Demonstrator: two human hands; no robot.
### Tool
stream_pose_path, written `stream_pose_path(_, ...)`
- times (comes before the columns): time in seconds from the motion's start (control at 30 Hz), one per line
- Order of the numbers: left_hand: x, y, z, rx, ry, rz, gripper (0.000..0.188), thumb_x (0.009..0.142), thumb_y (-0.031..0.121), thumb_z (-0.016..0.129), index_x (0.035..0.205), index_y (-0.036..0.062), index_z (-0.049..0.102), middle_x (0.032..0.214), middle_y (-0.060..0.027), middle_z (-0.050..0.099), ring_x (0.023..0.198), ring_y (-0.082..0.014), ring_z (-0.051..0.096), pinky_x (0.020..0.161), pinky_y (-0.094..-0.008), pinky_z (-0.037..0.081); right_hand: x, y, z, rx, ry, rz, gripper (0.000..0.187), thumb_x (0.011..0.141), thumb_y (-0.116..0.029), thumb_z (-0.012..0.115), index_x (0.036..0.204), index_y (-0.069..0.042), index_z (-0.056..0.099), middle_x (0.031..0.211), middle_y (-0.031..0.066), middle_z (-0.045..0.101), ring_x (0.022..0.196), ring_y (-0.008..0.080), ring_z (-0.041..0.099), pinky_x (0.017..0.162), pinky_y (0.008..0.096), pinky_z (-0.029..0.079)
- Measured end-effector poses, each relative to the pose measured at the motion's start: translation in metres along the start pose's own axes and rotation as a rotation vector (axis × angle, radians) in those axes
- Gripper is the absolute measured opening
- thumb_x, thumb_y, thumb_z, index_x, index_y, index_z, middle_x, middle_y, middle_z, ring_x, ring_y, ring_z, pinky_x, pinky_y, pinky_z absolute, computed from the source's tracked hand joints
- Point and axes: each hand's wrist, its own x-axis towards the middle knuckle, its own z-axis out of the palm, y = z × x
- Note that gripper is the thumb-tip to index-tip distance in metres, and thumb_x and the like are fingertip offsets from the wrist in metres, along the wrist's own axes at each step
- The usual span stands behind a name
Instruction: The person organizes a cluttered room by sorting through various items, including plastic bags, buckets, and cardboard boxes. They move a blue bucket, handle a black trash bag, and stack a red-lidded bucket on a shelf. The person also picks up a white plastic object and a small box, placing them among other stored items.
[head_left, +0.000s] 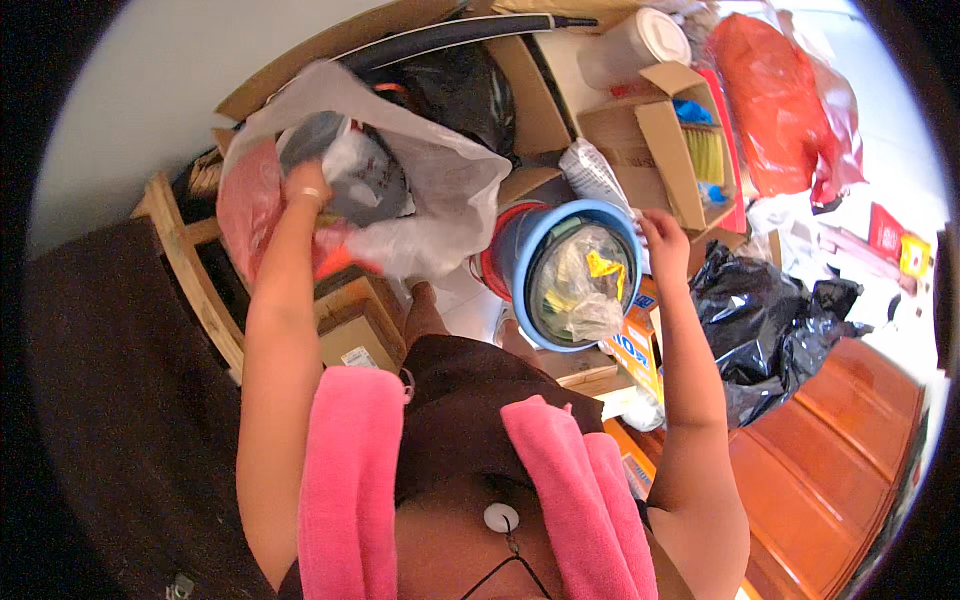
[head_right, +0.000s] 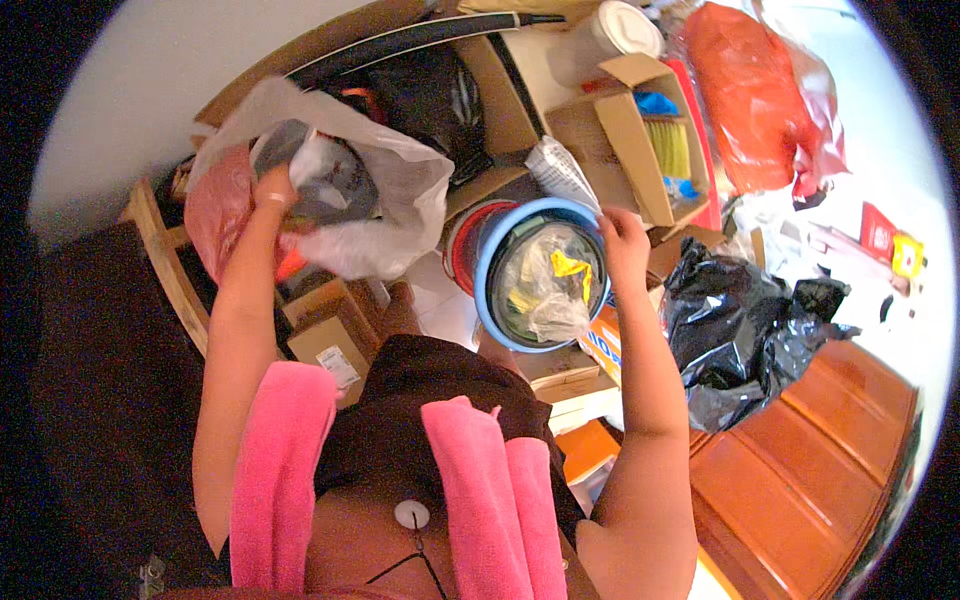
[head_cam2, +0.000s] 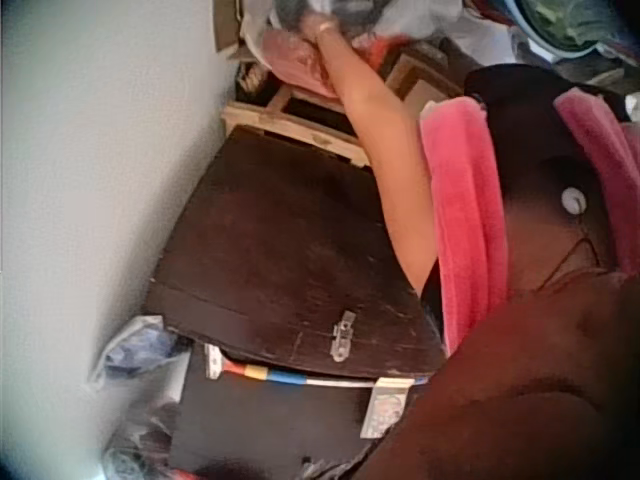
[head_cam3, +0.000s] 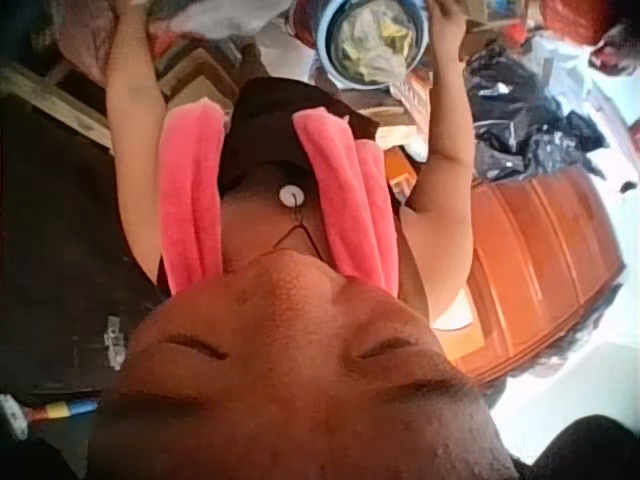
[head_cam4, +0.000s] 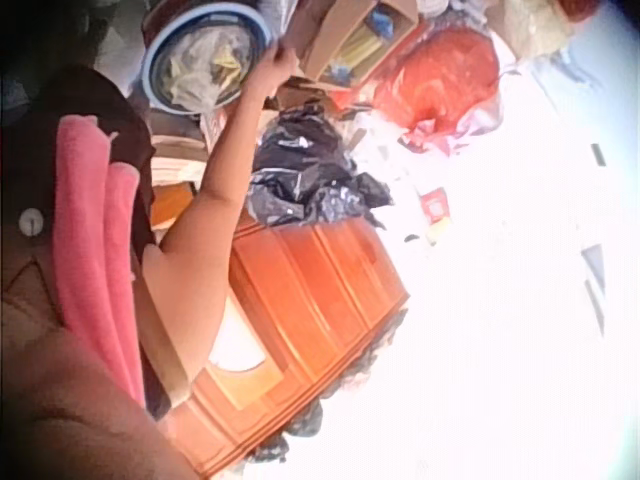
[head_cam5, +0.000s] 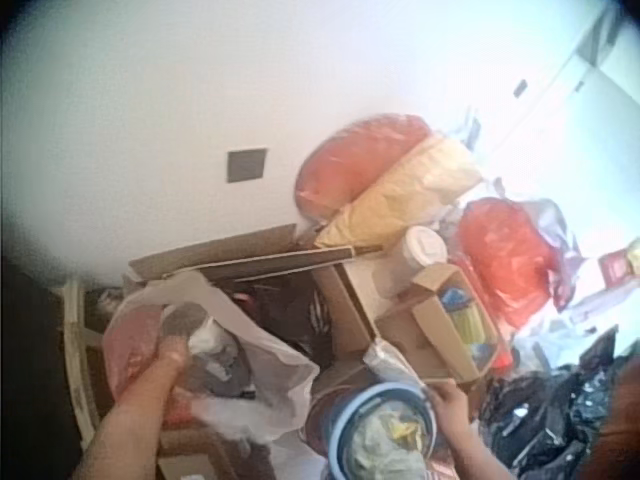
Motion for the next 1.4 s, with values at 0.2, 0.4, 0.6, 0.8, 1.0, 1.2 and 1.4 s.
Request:
stream_pose_path(0.2, -0.078, 0.012, 0.016, -0.109, 0.352, 0.308, 0.019, 0.061, 0.014, 0.067, 0.078, 0.0067, 0.064, 0.084, -0.0147, 0.059, 0.082, -0.0326, 0.058, 0.073, -0.0412, 0.047, -0.125, 0.201, -0.02, -0.319, 0.009, 0.405, 0.037, 0.067, -0.022, 0.067, 0.094, 0.002, 0.06, 0.081, 0.0171, 0.063, 0.079, 0.0281, 0.062, 0.072, 0.0369, 0.047)
stream_pose_path(0.4, -0.193, 0.026, -0.114, -0.268, 0.453, 0.358, 0.027, 0.056, 0.007, 0.063, 0.082, 0.0013, 0.061, 0.077, -0.0179, 0.056, 0.074, -0.0374, 0.054, 0.066, -0.0406, 0.044, -0.133, 0.209, 0.023, -0.209, 0.079, 0.374, 0.045, 0.064, -0.022, 0.066, 0.099, 0.004, 0.055, 0.085, 0.0219, 0.062, 0.081, 0.0359, 0.059, 0.074, 0.0407, 0.047)
stream_pose_path(0.6, -0.334, 0.037, -0.217, -0.554, 0.499, 0.332, 0.034, 0.059, -0.001, 0.062, 0.093, -0.0023, 0.06, 0.085, -0.0065, 0.061, 0.077, -0.0152, 0.057, 0.072, -0.0274, 0.044, -0.117, 0.193, 0.027, -0.337, 0.182, 0.379, 0.056, 0.062, -0.023, 0.07, 0.104, 0.006, 0.048, 0.106, 0.0252, 0.051, 0.101, 0.0404, 0.048, 0.088, 0.044, 0.04)
stream_pose_path(0.8, -0.445, 0.071, -0.262, -0.669, 0.611, 0.359, 0.033, 0.063, -0.004, 0.061, 0.095, -0.0023, 0.06, 0.092, -0.0045, 0.06, 0.086, -0.0142, 0.056, 0.079, -0.0268, 0.042, -0.11, 0.19, 0.016, -0.29, 0.052, 0.546, 0.055, 0.063, -0.023, 0.069, 0.105, 0.006, 0.049, 0.11, 0.0256, 0.05, 0.103, 0.0397, 0.048, 0.091, 0.0426, 0.039)
stream_pose_path(1.0, -0.502, 0.102, -0.269, -0.497, 0.742, 0.393, 0.031, 0.061, -0.002, 0.06, 0.092, -0.0052, 0.061, 0.094, -0.008, 0.061, 0.088, -0.017, 0.057, 0.08, -0.0272, 0.042, -0.124, 0.184, 0.033, -0.251, 0.296, -0.002, 0.089, 0.059, -0.032, 0.077, 0.128, 0.002, 0.032, 0.132, 0.0292, 0.029, 0.122, 0.0429, 0.031, 0.095, 0.0466, 0.036)
stream_pose_path(1.2, -0.545, 0.1, -0.277, -0.488, 0.674, 0.458, 0.042, 0.062, -0.003, 0.056, 0.103, -0.0057, 0.055, 0.1, -0.0075, 0.06, 0.091, -0.0149, 0.056, 0.083, -0.0266, 0.042, -0.14, 0.139, 0.028, -0.522, -0.157, 0.2, 0.113, 0.058, -0.031, 0.078, 0.14, -0.01, 0.003, 0.139, 0.0266, 0.021, 0.125, 0.0417, 0.027, 0.088, 0.0491, 0.041)
stream_pose_path(1.4, -0.567, 0.119, -0.277, -0.657, 0.665, 0.41, 0.038, 0.058, 0.001, 0.058, 0.095, -0.0057, 0.06, 0.098, -0.0109, 0.059, 0.09, -0.0179, 0.057, 0.081, -0.0277, 0.042, -0.113, 0.191, 0.037, -0.345, -0.191, 0.088, 0.061, 0.062, -0.019, 0.07, 0.118, -0.008, 0.049, 0.087, 0.0194, 0.063, 0.082, 0.0349, 0.061, 0.074, 0.0425, 0.048)
